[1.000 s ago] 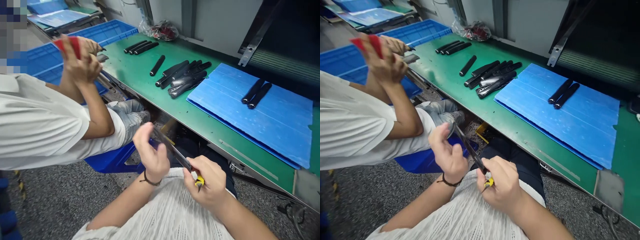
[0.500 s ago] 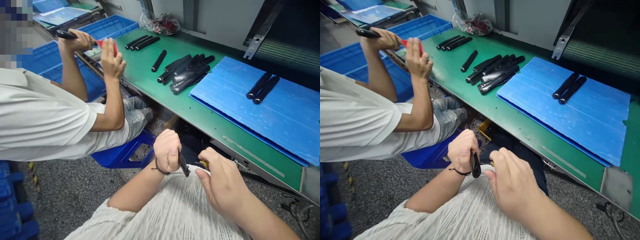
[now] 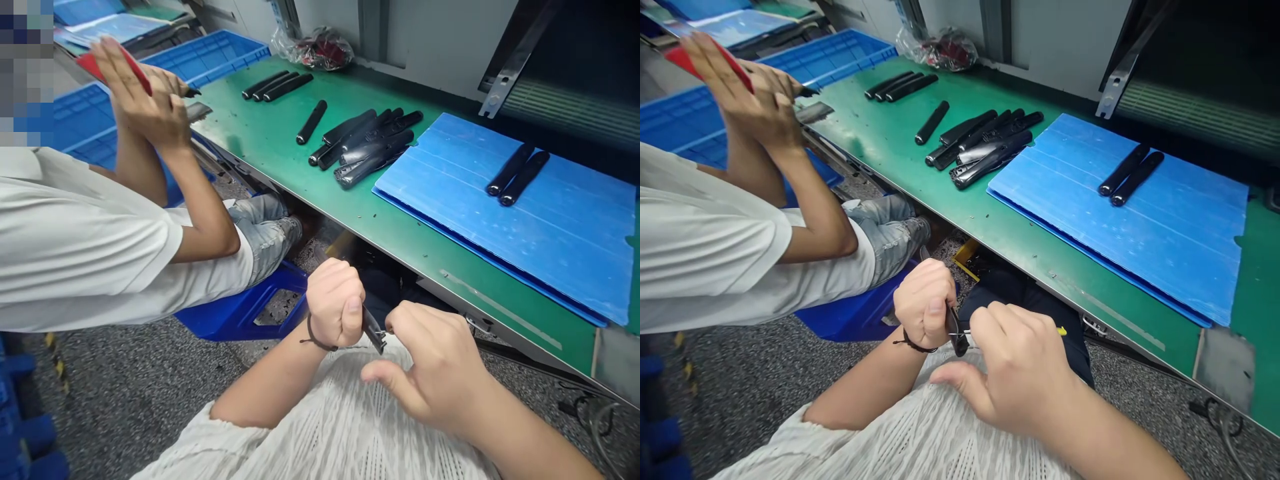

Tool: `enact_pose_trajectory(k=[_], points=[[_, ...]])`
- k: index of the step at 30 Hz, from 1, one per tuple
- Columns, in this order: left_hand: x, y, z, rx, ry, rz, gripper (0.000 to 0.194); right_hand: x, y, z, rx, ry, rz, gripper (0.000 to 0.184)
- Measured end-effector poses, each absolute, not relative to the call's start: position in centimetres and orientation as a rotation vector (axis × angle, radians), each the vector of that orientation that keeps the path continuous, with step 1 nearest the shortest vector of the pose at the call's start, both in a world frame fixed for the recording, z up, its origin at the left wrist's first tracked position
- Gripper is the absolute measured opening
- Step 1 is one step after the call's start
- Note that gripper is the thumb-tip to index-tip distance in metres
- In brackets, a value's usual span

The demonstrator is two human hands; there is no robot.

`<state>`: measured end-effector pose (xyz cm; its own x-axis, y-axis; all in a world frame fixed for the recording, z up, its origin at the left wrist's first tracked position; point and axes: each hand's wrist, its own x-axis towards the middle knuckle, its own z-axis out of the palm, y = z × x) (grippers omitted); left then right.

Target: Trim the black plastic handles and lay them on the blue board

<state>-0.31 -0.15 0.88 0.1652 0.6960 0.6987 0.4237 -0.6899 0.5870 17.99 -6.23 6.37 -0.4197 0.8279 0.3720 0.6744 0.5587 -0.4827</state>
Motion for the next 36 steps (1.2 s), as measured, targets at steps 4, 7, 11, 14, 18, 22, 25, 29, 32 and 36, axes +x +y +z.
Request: enact_pose_trajectory(k=[4, 7, 11, 14, 18, 22, 25, 29, 32, 36], points=[[-0.3, -0.1, 1.0, 2.242, 1.066, 1.533, 0.046, 17.9, -6.0, 6.5, -1.194, -2.244, 0.312, 0.053], [-0.4, 0.0, 1.0, 2.254, 1.101, 1.507, 0.048, 17.9, -5.9, 6.6, -1.196, -2.247, 0.209, 0.054], [-0.4, -0.1, 0.9, 2.220, 1.119, 1.518, 0.049, 17.8, -6.0, 6.5, -1.182, -2.243, 0.083, 0.054], [-0.2, -0.3, 1.1, 2.167, 1.122, 1.519, 0.048, 17.6, -6.2, 6.3, -1.174, -2.225, -0.081, 0.054], [0.3, -0.7, 1.4, 2.127, 1.137, 1.483, 0.043, 17.3, -6.5, 5.8, -1.173, -2.164, -0.334, 0.055], [0.9, -0.8, 1.4, 2.071, 1.151, 1.366, 0.040, 17.7, -6.2, 5.1, -1.143, -2.177, -0.472, 0.049], [1.1, -0.9, 1.3, 1.962, 1.218, 1.179, 0.046, 18.5, -5.8, 4.6, -1.074, -2.207, -0.454, 0.044], [1.1, -0.9, 1.5, 1.895, 1.263, 1.033, 0.052, 19.7, -5.3, 4.9, -1.021, -2.197, -0.110, 0.037], [1.0, -0.9, 1.9, 1.949, 1.253, 1.018, 0.052, 20.0, -5.1, 5.8, -1.130, -2.174, 0.057, 0.051], [1.0, -0.8, 2.5, 2.063, 1.253, 1.025, 0.047, 20.0, -4.6, 6.9, -1.234, -2.253, 0.050, 0.060]])
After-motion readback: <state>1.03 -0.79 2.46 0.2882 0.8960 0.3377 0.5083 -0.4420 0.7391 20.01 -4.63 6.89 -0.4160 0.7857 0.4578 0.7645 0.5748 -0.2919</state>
